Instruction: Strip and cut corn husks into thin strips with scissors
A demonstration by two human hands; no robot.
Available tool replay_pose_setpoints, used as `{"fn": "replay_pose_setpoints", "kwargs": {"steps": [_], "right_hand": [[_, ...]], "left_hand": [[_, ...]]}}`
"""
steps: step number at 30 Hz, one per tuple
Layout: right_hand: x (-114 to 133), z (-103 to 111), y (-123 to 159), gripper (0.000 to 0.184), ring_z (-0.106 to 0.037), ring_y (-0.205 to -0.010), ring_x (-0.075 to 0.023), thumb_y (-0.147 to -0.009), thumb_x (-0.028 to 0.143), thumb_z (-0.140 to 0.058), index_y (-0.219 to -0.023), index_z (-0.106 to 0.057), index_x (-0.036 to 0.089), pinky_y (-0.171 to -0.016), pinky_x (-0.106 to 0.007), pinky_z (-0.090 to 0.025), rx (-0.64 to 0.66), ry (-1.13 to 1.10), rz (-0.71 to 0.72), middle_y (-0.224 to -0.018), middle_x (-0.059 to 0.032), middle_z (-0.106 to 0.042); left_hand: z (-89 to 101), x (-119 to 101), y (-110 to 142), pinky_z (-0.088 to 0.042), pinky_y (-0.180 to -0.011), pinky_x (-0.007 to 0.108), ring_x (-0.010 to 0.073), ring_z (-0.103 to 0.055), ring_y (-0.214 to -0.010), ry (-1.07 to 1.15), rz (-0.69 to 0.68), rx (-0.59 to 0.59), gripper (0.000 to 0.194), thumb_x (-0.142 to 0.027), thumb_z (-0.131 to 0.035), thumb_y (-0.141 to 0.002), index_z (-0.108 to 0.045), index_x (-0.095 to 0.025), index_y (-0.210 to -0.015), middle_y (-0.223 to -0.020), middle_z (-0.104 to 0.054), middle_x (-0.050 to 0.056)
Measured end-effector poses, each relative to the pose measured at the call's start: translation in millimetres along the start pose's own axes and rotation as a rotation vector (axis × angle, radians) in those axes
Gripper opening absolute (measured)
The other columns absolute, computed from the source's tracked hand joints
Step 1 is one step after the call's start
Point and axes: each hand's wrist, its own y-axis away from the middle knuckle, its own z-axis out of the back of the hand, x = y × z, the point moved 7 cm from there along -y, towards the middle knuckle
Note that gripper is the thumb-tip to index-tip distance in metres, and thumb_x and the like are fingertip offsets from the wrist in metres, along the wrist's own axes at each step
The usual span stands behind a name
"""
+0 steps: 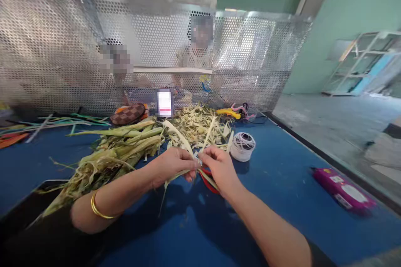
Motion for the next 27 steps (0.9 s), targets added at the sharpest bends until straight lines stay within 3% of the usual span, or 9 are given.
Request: {"fn": "replay_pose_setpoints", "kwargs": {"steps": [8, 14, 17, 19, 23, 25, 27], "right_hand": [[9, -7, 0, 0.033, -0.051, -0.059, -0.0129, -0.069, 0.049, -0.067, -0.067, -0.055, 0.018, -0.059, -0.027, -0.041, 0.137, 0.028, -0.054, -0.06, 0.0034, -0.054], [27, 0, 0, 0.018, -0.06, -0.068, -0.0167, -0.077, 0.036, -0.06, -0.077, -0.064, 0.019, -0.065, -0.029, -0.046, 0.087, 0.436, 0.201, -0.071, -0.0007, -0.066], [35, 8, 0, 0.015, -0.062, -0.067, -0.0179, -0.079, 0.031, -0.056, -0.078, -0.066, 0.02, -0.064, -0.03, -0.048, -0.006, 0.545, 0.314, -0.072, -0.0013, -0.067], [43, 14, 2, 0.015, -0.062, -0.067, -0.0185, -0.08, 0.031, -0.055, -0.078, -0.066, 0.02, -0.064, -0.031, -0.048, -0.076, 0.601, 0.397, -0.073, -0.002, -0.068], [59, 22, 7, 0.015, -0.061, -0.068, -0.0183, -0.083, 0.028, -0.054, -0.08, -0.066, 0.02, -0.066, -0.031, -0.047, -0.193, 0.723, 0.578, -0.077, -0.0031, -0.068], [64, 21, 10, 0.015, -0.061, -0.07, -0.0182, -0.084, 0.027, -0.053, -0.081, -0.066, 0.02, -0.066, -0.03, -0.047, -0.194, 0.766, 0.642, -0.079, -0.0035, -0.068], [67, 17, 13, 0.015, -0.061, -0.071, -0.0178, -0.086, 0.026, -0.052, -0.082, -0.065, 0.021, -0.067, -0.03, -0.047, -0.159, 0.783, 0.688, -0.08, -0.0035, -0.067]], "left_hand": [[6.7, -1, 3, -0.046, -0.052, 0.021, 0.0086, -0.056, -0.044, 0.043, 0.031, -0.1, 0.019, -0.017, -0.064, -0.074, -0.063, -0.011, -0.056, -0.053, -0.063, 0.001], [13.3, -3, 2, -0.051, -0.064, 0.027, 0.0112, -0.062, -0.054, 0.201, -0.002, -0.19, 0.014, -0.021, -0.061, -0.079, -0.067, -0.011, -0.07, -0.067, -0.07, 0.005], [9.6, -5, 0, -0.051, -0.063, 0.027, 0.0124, -0.064, -0.057, 0.176, -0.035, -0.148, 0.012, -0.019, -0.057, -0.081, -0.066, -0.012, -0.077, -0.07, -0.07, 0.005], [13.9, -6, 0, -0.049, -0.059, 0.024, 0.0112, -0.063, -0.055, 0.106, -0.073, -0.195, 0.009, -0.016, -0.056, -0.08, -0.064, -0.013, -0.081, -0.07, -0.069, 0.003], [36.6, -26, 12, -0.042, -0.052, 0.022, 0.0103, -0.056, -0.052, -0.214, -0.347, -0.484, 0.013, -0.026, -0.06, -0.078, -0.06, -0.015, -0.071, -0.059, -0.062, -0.001], [42.1, -42, 24, -0.043, -0.058, 0.023, 0.0121, -0.057, -0.058, -0.416, -0.537, -0.619, 0.018, -0.031, -0.058, -0.08, -0.061, -0.017, -0.07, -0.061, -0.062, 0.0], [40.7, -54, 33, -0.045, -0.07, 0.026, 0.0154, -0.06, -0.074, -0.592, -0.683, -0.668, 0.016, -0.03, -0.057, -0.081, -0.064, -0.018, -0.075, -0.074, -0.067, 0.002]]}}
